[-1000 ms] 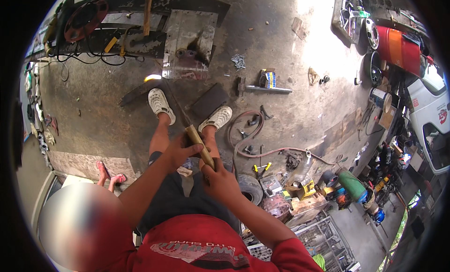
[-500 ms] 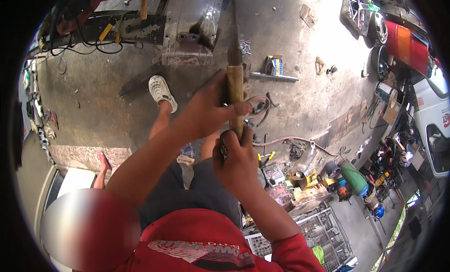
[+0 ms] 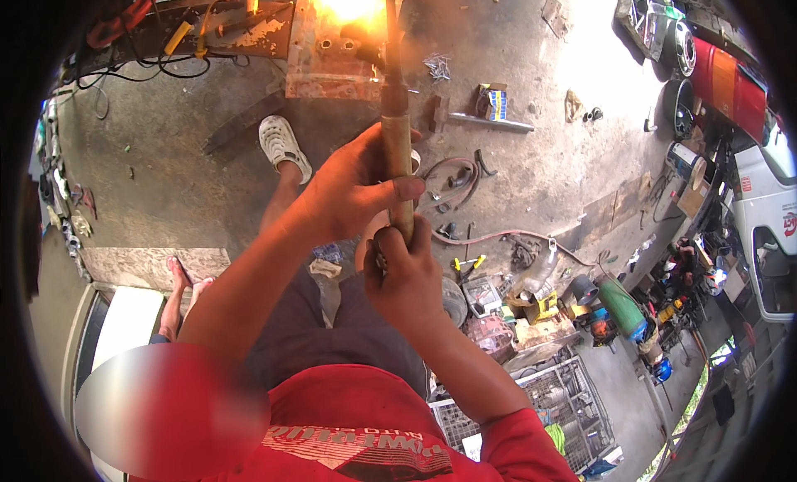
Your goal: The person welds a metal piece using a welding torch, then uses a hammer to chip away slag from the weld. The person is sitting on the floor in a cluttered workshop.
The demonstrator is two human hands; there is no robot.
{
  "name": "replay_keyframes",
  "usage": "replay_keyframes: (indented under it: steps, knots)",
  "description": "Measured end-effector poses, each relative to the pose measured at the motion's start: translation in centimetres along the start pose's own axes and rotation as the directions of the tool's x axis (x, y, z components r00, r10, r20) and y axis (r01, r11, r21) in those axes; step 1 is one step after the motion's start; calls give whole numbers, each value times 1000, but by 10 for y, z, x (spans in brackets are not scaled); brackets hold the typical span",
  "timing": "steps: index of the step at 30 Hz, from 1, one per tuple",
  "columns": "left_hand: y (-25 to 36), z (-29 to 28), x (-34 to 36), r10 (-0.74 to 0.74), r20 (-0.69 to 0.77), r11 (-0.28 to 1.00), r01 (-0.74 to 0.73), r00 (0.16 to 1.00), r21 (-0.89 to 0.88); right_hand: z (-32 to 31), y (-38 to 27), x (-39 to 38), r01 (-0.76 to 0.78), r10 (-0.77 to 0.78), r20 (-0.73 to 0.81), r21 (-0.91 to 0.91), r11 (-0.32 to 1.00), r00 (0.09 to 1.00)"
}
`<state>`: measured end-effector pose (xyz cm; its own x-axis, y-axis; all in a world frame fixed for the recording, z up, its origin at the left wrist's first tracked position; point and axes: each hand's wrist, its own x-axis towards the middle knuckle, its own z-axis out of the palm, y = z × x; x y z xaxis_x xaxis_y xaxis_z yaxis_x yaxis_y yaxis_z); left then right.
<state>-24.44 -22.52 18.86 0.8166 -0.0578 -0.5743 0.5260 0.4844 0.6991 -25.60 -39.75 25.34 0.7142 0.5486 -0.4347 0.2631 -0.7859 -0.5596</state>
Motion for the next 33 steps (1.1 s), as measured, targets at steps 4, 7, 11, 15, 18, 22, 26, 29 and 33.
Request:
replay_keyframes:
  steps: [4, 7, 11, 15, 18, 22, 26, 29, 33]
  knots:
    - [-8, -8, 6, 29, 52, 986, -20, 998, -166, -3, -9, 6, 1, -1, 15, -19, 1000, 1000]
    - [-9, -12, 7, 14, 72, 976, 2, 997, -218, -6, -14, 9, -23, 25, 48, -37, 999, 999]
    - [-15, -17, 8, 16, 76, 966, 4, 997, -259, -8, -20, 12, -47, 51, 85, -59, 997, 995]
    - [-22, -20, 9, -12, 68, 961, 30, 998, -273, -8, -21, 15, -57, 65, 112, -78, 995, 992]
    - [-21, -22, 7, -21, 28, 978, 26, 999, -206, -6, -21, 17, -45, 53, 104, -76, 996, 993]
    - [-10, -24, 6, -48, 12, 987, 49, 999, -152, -1, -17, 18, -27, 32, 82, -65, 998, 996]
    - [-8, -29, 9, -92, -29, 996, 92, 995, 20, 0, -18, 22, -34, 39, 82, -59, 998, 996]
    - [-6, -25, 8, -63, -7, 996, 63, 998, -60, 4, -8, 17, -64, 70, 110, -63, 996, 991]
    - [-8, -19, 5, -93, -18, 994, 92, 996, -54, 6, -4, 12, -58, 60, 85, -26, 998, 995]
